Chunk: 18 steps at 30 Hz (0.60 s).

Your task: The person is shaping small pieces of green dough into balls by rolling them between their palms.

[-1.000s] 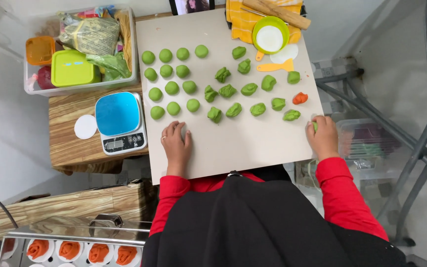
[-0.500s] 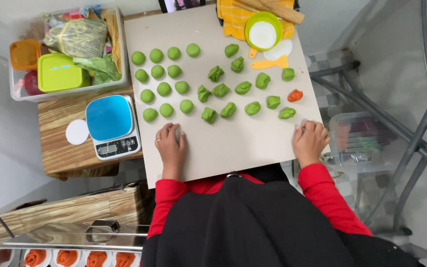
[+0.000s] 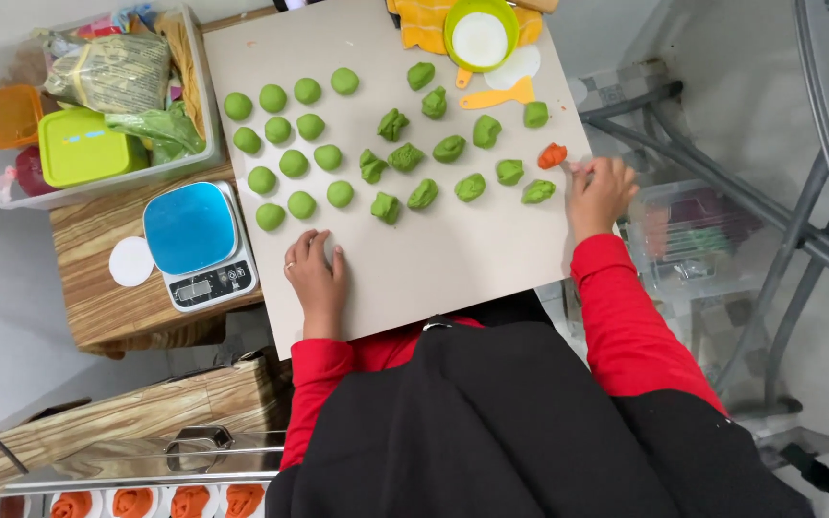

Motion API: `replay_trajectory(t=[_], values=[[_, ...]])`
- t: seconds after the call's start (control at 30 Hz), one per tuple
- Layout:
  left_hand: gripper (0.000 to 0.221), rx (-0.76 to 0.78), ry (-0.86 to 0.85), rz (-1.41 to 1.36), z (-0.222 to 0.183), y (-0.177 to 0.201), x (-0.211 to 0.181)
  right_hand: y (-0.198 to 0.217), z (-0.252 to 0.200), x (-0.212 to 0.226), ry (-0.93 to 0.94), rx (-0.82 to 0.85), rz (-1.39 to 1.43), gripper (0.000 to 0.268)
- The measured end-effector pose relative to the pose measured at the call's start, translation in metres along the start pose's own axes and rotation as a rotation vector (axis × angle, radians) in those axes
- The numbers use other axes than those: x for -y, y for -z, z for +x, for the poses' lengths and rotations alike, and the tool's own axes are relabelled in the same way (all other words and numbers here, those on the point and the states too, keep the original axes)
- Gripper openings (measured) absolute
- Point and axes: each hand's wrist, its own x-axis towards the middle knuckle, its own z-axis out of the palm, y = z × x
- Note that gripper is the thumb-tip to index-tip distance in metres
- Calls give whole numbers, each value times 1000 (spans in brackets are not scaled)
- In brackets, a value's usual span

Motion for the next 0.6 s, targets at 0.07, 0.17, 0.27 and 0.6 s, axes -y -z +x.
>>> replay_trajectory(t=[0.07, 0.17, 0.27, 0.6], values=[[25, 5, -1, -5, -2, -2, 3, -5, -10, -13, 20, 26, 181, 27], [24, 18, 7, -18, -3, 1, -1, 3, -15, -22, 89, 63, 415, 28], [23, 27, 7, -19, 0, 0, -2, 26, -13, -15, 160, 141, 412, 17], [23, 19, 18, -27, -3, -4, 6, 53, 20, 9, 101, 466, -129, 53]])
